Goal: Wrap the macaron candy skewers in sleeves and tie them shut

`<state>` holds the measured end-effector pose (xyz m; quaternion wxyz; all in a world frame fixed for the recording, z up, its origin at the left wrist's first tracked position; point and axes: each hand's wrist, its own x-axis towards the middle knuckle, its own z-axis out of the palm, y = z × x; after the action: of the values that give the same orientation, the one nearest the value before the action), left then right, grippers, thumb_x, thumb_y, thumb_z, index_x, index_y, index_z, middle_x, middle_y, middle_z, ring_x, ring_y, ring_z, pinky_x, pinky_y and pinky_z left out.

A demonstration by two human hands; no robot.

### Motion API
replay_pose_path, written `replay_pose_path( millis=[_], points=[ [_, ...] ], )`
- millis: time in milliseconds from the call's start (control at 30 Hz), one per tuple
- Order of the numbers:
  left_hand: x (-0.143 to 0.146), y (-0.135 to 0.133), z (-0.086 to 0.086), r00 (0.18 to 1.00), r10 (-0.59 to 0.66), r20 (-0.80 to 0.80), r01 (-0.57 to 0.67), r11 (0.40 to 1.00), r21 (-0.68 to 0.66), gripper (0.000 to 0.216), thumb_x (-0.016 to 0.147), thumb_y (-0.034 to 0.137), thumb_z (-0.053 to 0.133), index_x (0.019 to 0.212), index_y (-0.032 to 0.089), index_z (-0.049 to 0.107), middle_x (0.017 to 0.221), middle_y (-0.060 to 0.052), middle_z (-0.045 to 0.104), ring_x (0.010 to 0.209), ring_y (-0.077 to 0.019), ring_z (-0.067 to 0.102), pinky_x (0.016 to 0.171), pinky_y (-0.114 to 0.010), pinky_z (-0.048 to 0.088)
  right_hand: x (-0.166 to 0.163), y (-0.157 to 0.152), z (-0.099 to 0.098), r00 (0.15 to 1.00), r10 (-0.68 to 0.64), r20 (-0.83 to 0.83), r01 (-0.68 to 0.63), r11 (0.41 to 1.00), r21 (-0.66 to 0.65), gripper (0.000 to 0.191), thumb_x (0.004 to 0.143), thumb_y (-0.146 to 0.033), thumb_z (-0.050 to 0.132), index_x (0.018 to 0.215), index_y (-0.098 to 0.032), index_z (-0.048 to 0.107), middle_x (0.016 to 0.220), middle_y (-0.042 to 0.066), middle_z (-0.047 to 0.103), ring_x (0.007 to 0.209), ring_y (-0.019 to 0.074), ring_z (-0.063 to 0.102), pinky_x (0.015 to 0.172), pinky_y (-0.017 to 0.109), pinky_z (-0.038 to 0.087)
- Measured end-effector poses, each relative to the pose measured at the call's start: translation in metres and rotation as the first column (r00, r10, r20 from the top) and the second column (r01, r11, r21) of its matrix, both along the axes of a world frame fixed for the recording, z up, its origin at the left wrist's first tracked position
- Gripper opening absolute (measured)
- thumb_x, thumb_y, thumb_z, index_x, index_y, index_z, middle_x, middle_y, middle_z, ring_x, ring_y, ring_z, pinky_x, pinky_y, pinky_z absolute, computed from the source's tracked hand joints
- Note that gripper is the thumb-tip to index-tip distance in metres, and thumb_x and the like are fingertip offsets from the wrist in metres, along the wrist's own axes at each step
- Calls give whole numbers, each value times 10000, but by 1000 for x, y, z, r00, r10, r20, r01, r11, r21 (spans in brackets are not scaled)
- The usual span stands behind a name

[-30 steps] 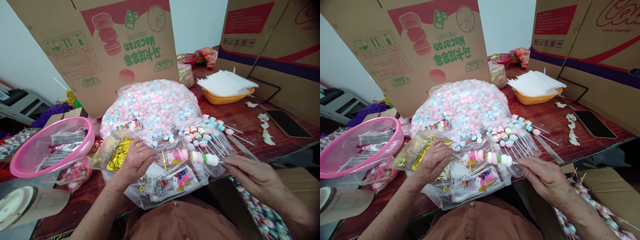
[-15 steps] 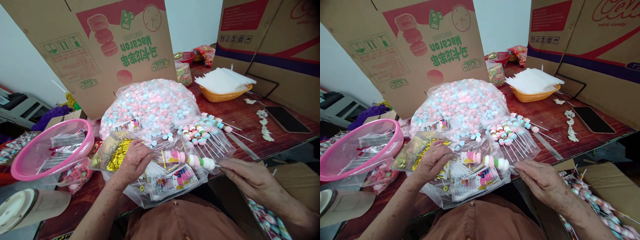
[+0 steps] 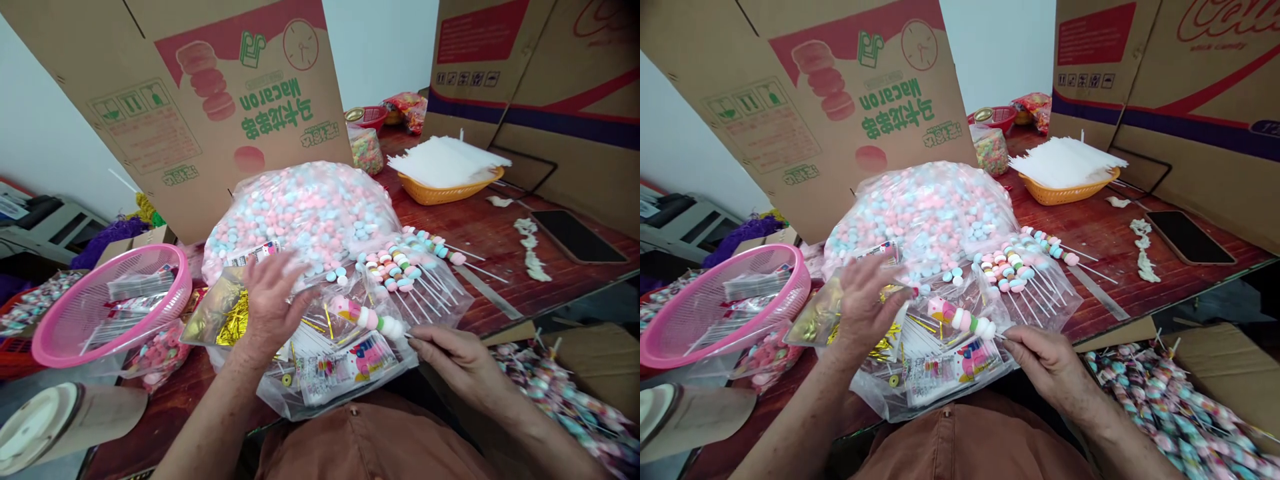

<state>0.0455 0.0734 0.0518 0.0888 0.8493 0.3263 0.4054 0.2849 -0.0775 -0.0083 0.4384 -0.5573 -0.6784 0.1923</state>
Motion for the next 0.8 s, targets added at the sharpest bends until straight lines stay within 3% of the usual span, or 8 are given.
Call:
replay_pose_path(
  millis=[67,100,167,233,267,467,733,800],
  points=[
    [6,-3,-14,854,223,470,-106,959,-261,489,681,500,658,1097,294,501,1192,-52,541,1140,-239,462,1001,-481,285,-7,2,-4,997,-32,-72,27,997,-70,157,858,-250,486,805,-175,613,632,-13,611,551,94,555,516,169,446],
    [9,-6,-20,712,317,627,-7,895,-445,556,659,575,634,1114,300,475,1190,-57,532,1126,-238,478,948,-459,362,-11,3,-6,994,-44,-101,33,994,-104,176,860,-265,481,793,-173,616,632,-13,609,558,97,555,520,171,444],
    [19,-15,-29,511,477,715,381,620,-686,595,635,678,570,1060,269,496,1107,-73,568,1039,-246,549,814,-414,468,-19,5,-8,988,-60,-143,38,987,-155,207,861,-288,471,780,-172,623,639,-11,611,574,104,557,530,174,441],
    [30,-23,-31,424,584,693,650,336,-681,584,625,679,580,979,217,537,1022,-94,607,966,-255,593,753,-391,497,-28,7,-8,986,-55,-159,26,983,-181,230,862,-305,463,768,-174,627,653,-4,619,587,111,560,540,180,439],
    [36,-26,-30,385,619,684,709,275,-649,539,629,630,622,949,202,553,957,-86,629,910,-243,614,749,-382,499,-33,8,-8,986,-44,-161,13,982,-186,236,863,-310,458,771,-174,629,656,-1,622,587,114,560,542,184,437],
    [67,-33,-27,310,687,657,749,249,-614,315,685,438,683,642,160,541,440,68,478,422,-82,493,724,-344,506,-69,24,-5,980,-70,-188,38,985,-168,284,870,-320,417,745,-162,618,591,1,578,542,115,510,524,201,412],
    [34,-21,-33,338,644,686,779,217,-588,438,621,481,718,902,168,596,862,-64,666,765,-206,642,738,-383,507,-71,27,-14,935,-28,-354,-106,929,-354,309,868,-364,419,734,-160,608,527,-27,519,498,99,462,471,191,374],
    [25,-13,-30,303,645,702,788,245,-565,341,662,374,721,922,188,603,749,-19,656,738,-184,641,769,-384,500,-67,25,-16,944,-27,-328,-101,924,-368,301,872,-359,417,762,-160,616,526,-27,529,494,100,471,462,188,378]
  ],
)
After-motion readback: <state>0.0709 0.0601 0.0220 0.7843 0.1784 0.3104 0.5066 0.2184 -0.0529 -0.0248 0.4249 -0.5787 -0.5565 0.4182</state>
